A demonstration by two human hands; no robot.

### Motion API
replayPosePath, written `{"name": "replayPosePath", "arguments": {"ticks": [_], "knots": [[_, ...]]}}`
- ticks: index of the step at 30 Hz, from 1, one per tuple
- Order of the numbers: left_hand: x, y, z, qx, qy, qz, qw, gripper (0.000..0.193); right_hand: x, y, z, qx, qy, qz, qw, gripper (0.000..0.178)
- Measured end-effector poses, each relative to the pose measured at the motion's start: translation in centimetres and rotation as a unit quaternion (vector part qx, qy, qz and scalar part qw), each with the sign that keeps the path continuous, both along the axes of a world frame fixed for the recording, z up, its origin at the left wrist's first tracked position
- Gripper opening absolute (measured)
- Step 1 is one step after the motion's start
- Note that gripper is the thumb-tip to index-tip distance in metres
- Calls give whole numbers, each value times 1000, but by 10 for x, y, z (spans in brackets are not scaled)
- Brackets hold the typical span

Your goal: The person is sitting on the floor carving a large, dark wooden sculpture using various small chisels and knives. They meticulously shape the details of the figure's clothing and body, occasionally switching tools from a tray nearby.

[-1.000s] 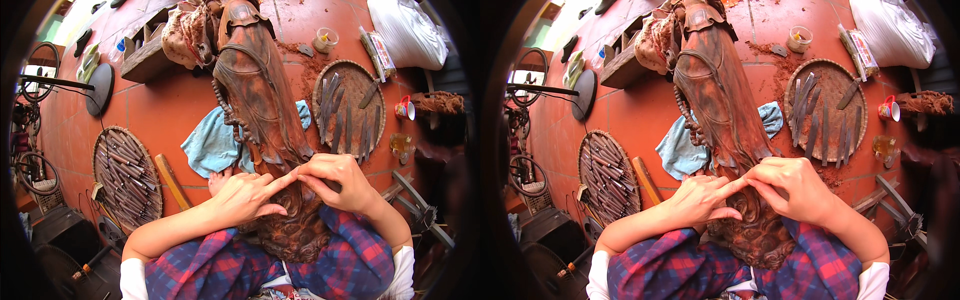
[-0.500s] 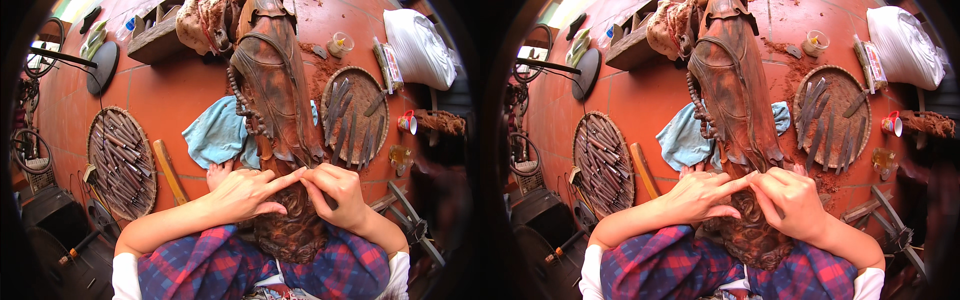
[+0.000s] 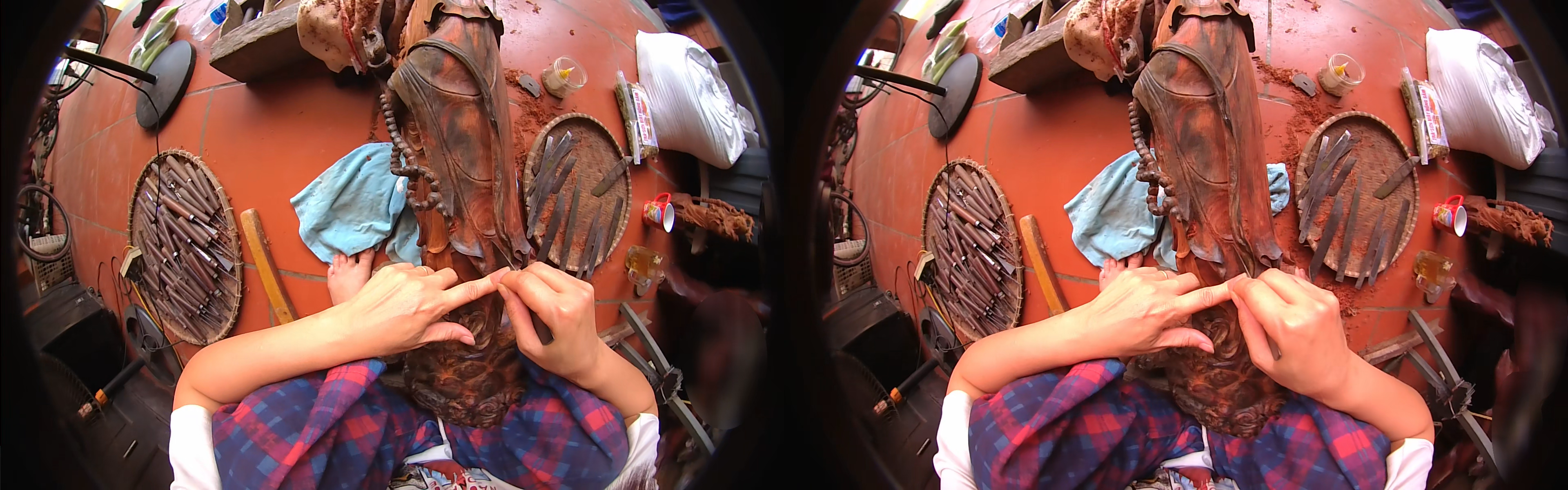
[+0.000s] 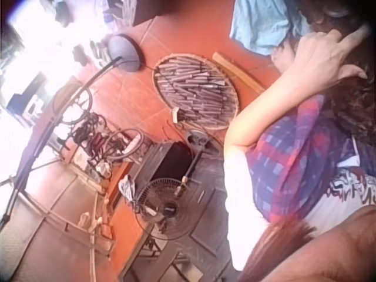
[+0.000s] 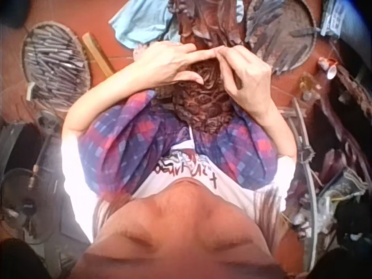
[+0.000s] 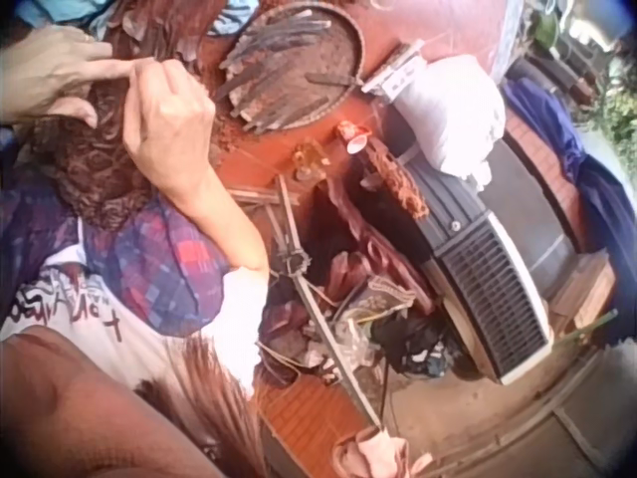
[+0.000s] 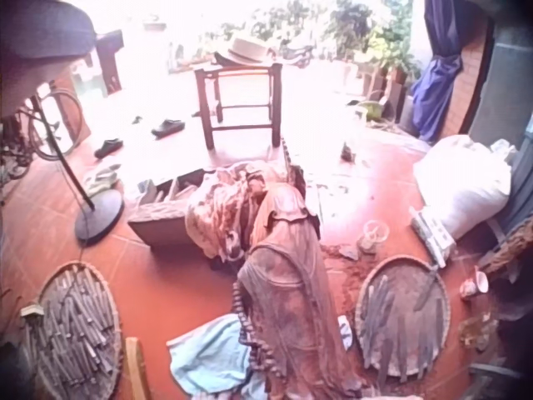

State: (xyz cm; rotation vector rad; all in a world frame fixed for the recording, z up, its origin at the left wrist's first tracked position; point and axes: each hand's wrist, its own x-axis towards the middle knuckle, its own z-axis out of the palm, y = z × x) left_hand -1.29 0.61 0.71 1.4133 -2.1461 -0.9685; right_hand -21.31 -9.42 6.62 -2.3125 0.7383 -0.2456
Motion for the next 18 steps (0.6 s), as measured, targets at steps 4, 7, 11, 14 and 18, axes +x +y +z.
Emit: {"name": "replayPosePath", "arguments": {"ticks": [4, 7, 11, 14, 18], "knots": [[4, 3, 3, 35, 11, -6, 999, 80, 0, -8, -8, 20, -31, 36, 999, 17], [-2, -4, -2, 11, 27, 0, 1000, 81, -3, -7, -6, 17, -27, -1, 999, 16], [-2, -3, 3, 16, 2, -5, 1000, 83, 0, -3, 1, -11, -2, 14, 1000, 16], [4, 0, 5, 34, 11, -1, 999, 84, 1, -16, -7, -7, -21, 72, 997, 15], [-3, -2, -8, -40, 12, 15, 999, 88, 2, -8, 0, -13, 3, 18, 1000, 15]]}}
